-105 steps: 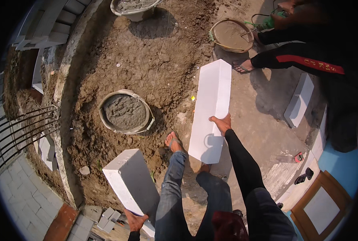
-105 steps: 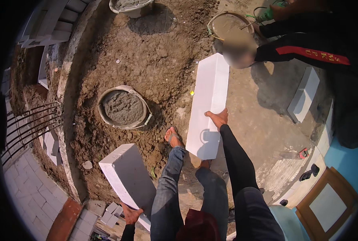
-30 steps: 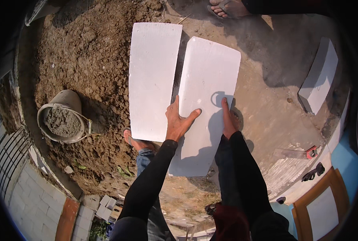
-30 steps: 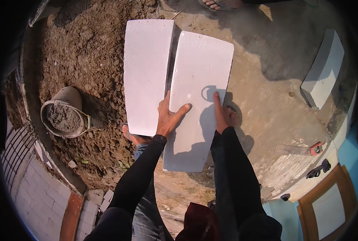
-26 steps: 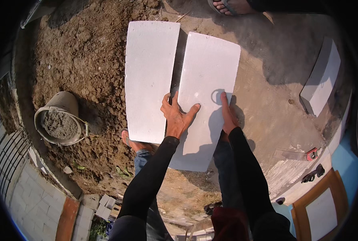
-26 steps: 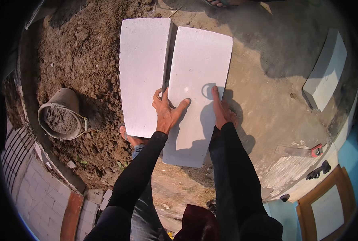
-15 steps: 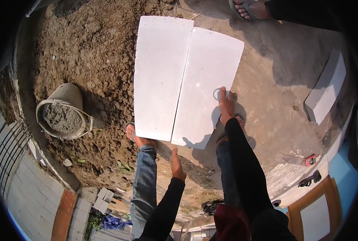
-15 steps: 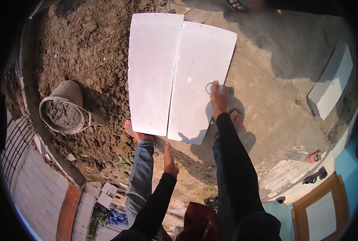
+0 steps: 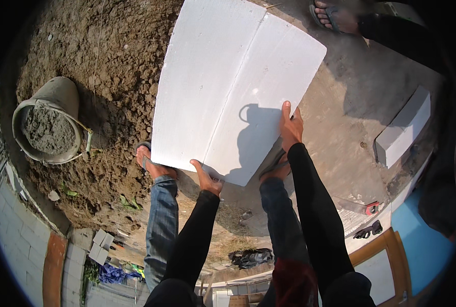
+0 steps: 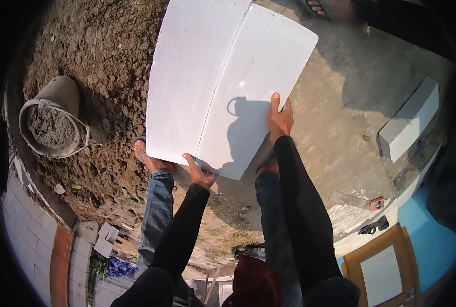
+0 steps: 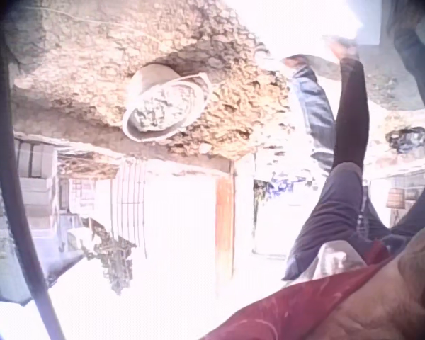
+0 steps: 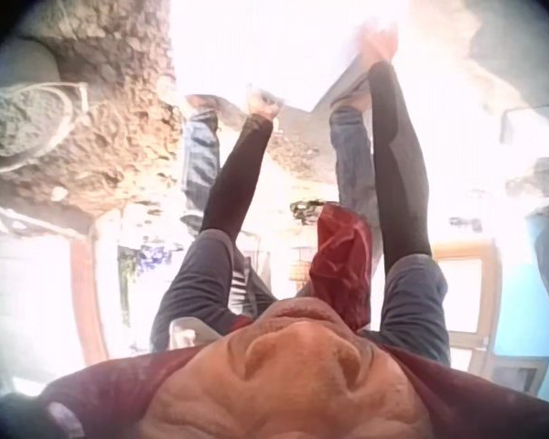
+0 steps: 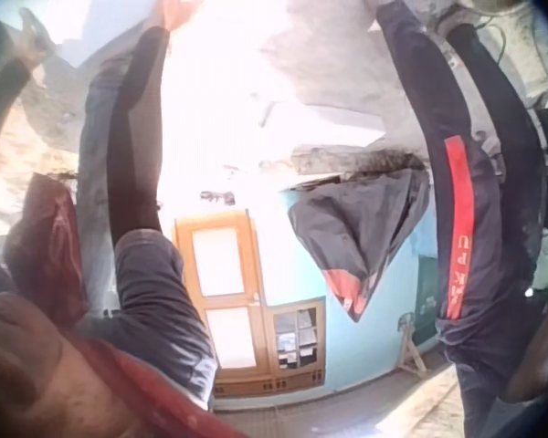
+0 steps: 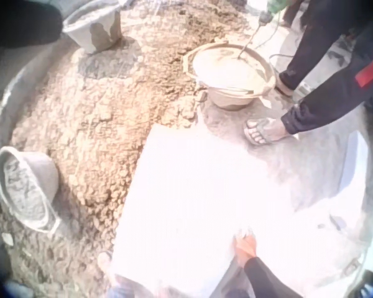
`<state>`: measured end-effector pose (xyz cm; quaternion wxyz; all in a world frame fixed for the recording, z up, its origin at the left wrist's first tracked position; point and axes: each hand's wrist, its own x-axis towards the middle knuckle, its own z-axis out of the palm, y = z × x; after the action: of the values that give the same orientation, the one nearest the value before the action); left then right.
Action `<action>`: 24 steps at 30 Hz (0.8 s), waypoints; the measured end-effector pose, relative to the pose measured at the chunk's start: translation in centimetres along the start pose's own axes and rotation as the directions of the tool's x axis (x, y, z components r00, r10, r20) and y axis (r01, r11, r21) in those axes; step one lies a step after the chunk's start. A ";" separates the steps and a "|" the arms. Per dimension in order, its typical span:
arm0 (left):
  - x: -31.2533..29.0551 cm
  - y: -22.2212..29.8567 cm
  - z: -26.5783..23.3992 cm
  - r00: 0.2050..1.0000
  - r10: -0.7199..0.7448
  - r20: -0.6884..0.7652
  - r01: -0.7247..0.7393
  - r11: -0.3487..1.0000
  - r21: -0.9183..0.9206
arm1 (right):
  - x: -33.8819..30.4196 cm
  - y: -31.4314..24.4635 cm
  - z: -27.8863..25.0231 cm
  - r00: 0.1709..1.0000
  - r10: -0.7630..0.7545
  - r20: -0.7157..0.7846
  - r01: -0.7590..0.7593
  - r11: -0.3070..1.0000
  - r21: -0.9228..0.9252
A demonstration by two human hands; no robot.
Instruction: The person picks up two white construction blocks from a stack by hand and carries them across a construction site, placing them on the ground.
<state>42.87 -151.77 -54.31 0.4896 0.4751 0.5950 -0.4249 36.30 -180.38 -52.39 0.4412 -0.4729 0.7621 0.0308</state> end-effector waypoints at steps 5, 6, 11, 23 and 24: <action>-0.4 0.3 2.4 0.997 0.022 0.077 -0.017 0.998 -0.059 | 1.0 -1.9 -0.7 0.999 -0.029 -0.024 0.028 0.999 -0.029; 0.0 1.0 2.4 0.999 0.041 -0.010 -0.042 0.998 -0.047 | 0.8 -2.5 -0.5 0.999 -0.036 -0.015 0.035 0.998 -0.046; -0.9 2.5 0.3 0.997 -0.074 0.016 0.072 0.990 0.123 | 2.6 -0.3 -1.6 0.997 -0.067 0.023 0.071 0.954 -0.292; -1.5 4.5 -1.8 0.999 0.000 0.046 -0.011 0.968 0.251 | 14.0 -19.4 -4.7 0.732 -0.630 0.259 0.576 0.370 -0.729; -0.1 4.2 -2.2 0.996 -0.003 0.091 -0.018 0.973 0.230 | 13.6 -18.9 -4.0 0.694 -0.688 0.212 0.570 0.345 -0.746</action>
<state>46.62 -148.86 -54.03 0.4592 0.5110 0.5171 -0.5104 45.61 -202.09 -52.55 0.1190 -0.8686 0.4586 0.1450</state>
